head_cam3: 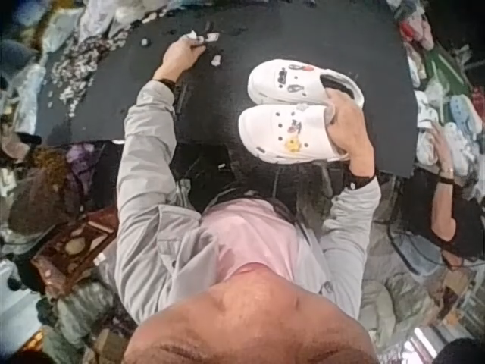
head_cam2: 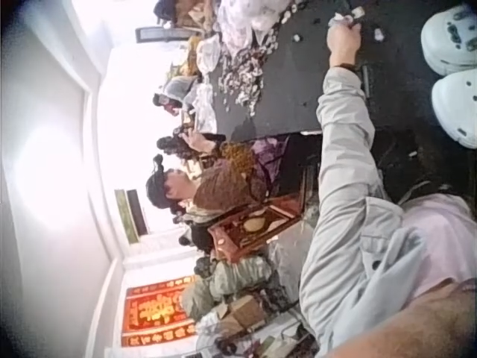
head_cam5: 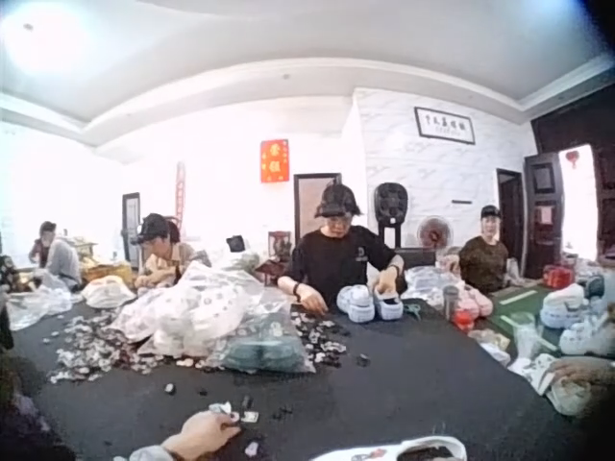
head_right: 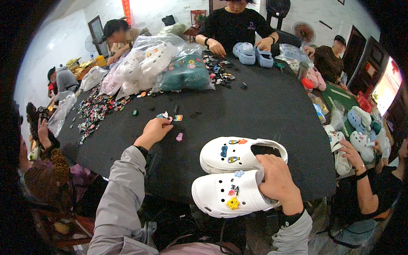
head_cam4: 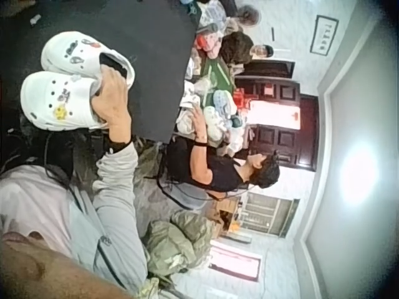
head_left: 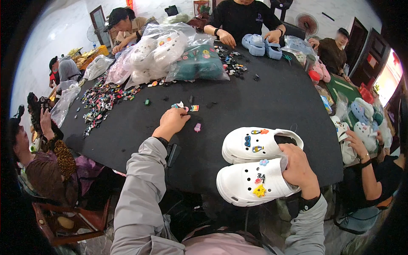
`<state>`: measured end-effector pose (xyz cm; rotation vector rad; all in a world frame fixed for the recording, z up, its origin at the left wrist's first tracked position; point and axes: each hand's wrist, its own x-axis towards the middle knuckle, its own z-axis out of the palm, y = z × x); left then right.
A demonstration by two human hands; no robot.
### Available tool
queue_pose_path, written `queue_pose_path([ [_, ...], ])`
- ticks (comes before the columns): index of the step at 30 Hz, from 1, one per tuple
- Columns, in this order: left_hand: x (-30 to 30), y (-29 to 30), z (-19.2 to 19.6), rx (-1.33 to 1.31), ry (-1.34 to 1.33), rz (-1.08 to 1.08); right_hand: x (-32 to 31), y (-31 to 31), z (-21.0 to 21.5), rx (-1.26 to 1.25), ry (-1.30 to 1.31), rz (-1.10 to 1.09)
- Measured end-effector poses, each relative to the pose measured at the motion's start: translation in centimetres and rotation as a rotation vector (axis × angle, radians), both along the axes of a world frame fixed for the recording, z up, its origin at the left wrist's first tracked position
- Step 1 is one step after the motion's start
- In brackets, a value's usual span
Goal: Apply decorative charms and pins to white clogs.
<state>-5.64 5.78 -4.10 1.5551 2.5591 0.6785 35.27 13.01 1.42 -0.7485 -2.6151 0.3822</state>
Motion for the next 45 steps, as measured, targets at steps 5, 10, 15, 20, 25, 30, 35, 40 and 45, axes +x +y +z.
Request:
queue_pose_path([
  [5, -0.3, -0.4, -0.8, 0.128, 0.003, -0.003, -0.5, -0.3, 0.2, 0.026, 0.032, 0.013],
  [10, 5.2, 0.8, 2.4, 0.269, -0.271, -0.136, -0.1, 0.0, -0.1, 0.029, 0.016, 0.001],
  [15, 12.9, 2.0, 6.1, 0.449, -0.215, -0.622, -0.2, -0.4, 0.0, 0.028, 0.037, -0.005],
  [20, 16.2, 2.3, 6.2, 0.39, -0.189, -0.774, -0.1, -1.0, 0.2, 0.029, 0.047, 0.01],
  [25, 16.1, 1.4, 6.3, 0.378, -0.02, -0.875, -0.1, -0.9, 0.3, 0.07, 0.08, 0.028],
  [30, 16.8, 1.4, 6.5, 0.368, -0.091, -0.861, 0.1, -0.6, -0.2, 0.068, 0.095, 0.037],
  [35, 16.6, 1.2, 6.9, 0.309, -0.035, -0.866, -0.3, -0.9, 0.2, 0.077, 0.092, 0.041],
  [40, 18.4, 0.0, 8.5, 0.017, 0.352, -0.852, -0.2, -0.7, 0.0, 0.057, 0.078, 0.032],
  [45, 19.7, -1.2, 8.2, 0.057, 0.583, -0.972, -0.3, -0.6, 0.2, 0.057, 0.072, 0.037],
])
